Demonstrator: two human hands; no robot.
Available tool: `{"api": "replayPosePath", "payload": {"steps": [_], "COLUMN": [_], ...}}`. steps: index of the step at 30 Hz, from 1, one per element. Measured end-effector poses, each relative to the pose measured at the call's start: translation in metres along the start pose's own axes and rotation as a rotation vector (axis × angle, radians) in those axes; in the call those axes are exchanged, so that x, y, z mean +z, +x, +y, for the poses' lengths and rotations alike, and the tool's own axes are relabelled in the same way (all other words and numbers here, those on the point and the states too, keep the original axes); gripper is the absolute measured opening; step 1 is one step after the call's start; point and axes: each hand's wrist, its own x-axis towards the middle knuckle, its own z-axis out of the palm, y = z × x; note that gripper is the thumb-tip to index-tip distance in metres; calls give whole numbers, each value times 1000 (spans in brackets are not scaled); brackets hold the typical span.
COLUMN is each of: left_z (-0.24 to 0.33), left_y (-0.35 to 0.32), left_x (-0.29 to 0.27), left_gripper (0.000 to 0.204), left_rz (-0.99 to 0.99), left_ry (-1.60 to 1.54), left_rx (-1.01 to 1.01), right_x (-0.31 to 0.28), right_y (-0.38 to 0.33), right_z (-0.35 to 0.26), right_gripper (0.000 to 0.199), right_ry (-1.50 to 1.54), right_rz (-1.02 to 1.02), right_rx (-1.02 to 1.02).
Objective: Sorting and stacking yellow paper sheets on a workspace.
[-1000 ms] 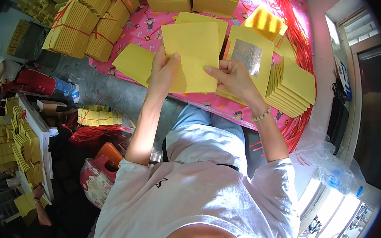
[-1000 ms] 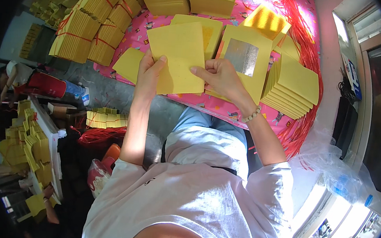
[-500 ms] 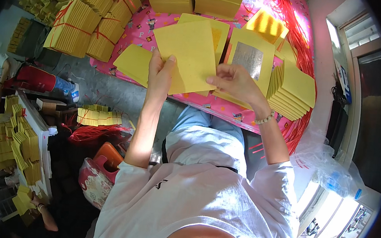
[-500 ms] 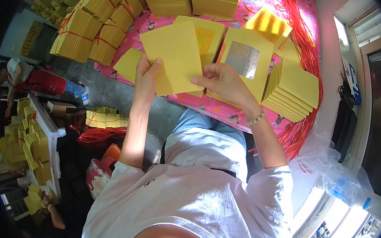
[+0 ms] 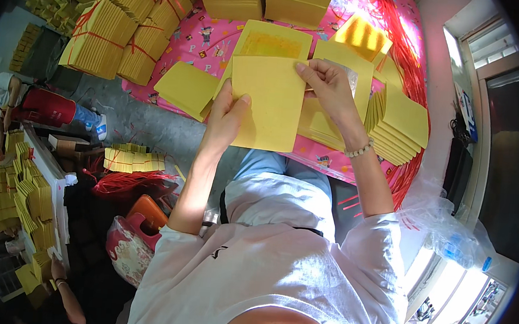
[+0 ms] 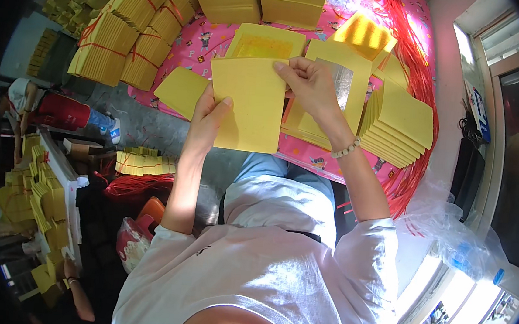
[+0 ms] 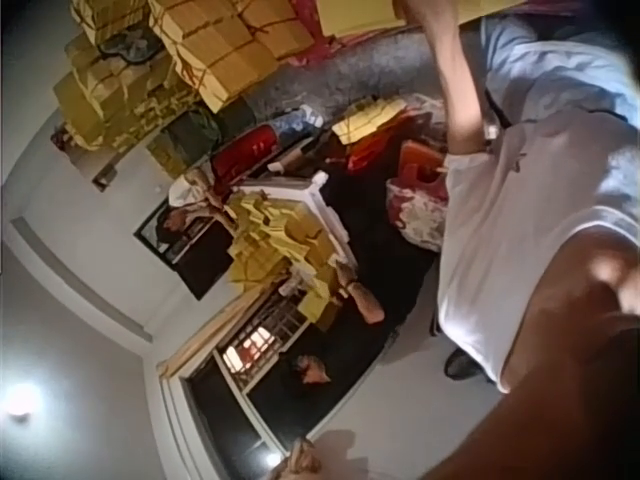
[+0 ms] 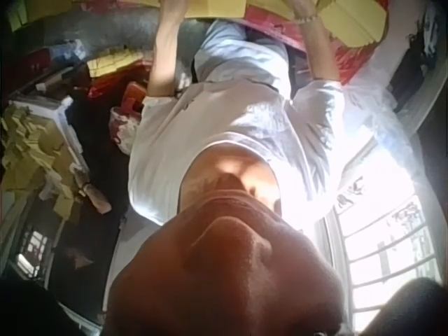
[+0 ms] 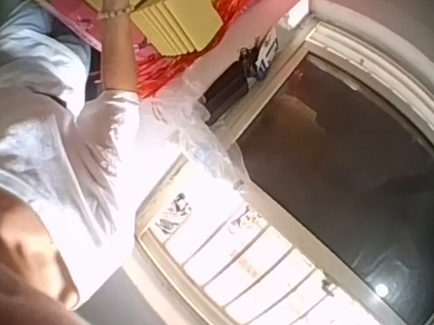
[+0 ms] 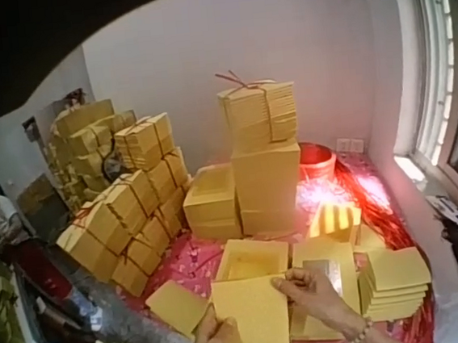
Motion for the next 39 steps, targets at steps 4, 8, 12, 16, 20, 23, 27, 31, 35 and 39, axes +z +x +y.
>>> {"api": "replayPosePath", "payload": {"steps": [4,8,12,16,20,23,27,31,35,39], "left_z": [-2,-5,-4,-6,-2,-4,-37,-74,-91,-97], "left_y": [-2,-1,-3,-3,8,18,30,33,30,28], "left_x": [-3,-7,-13,-41,-94,-132,-158,-171,-167,-167], "left_gripper": [35,36,36,33,30,30,34,36,34,34], "left_rz": [10,77,100,183,350,439,536,560,614,633], "left_ry": [5,-31,-37,-124,-216,-386,-399,-390,-307,-329], "left_rx": [-18,19,-5,-90,-100,-112,-110,-153,-174,-108], "right_x": [0,-1,6,22,23,24,24,24,25,28], "right_y": [-3,-11,-10,-7,-2,-1,0,-1,-3,-5], "right_z": [-9,3,6,0,15,26,33,32,30,26], "right_gripper": [22,24,24,24,22,21,19,18,16,16], "right_ry": [-53,-165,-124,-73,-486,-674,-770,-772,-770,-741], "right_rz": [-36,-244,-221,-258,-114,-85,-88,-105,-111,-109], "right_rx": [22,76,65,0,-270,-360,-425,-422,-390,-364]}}
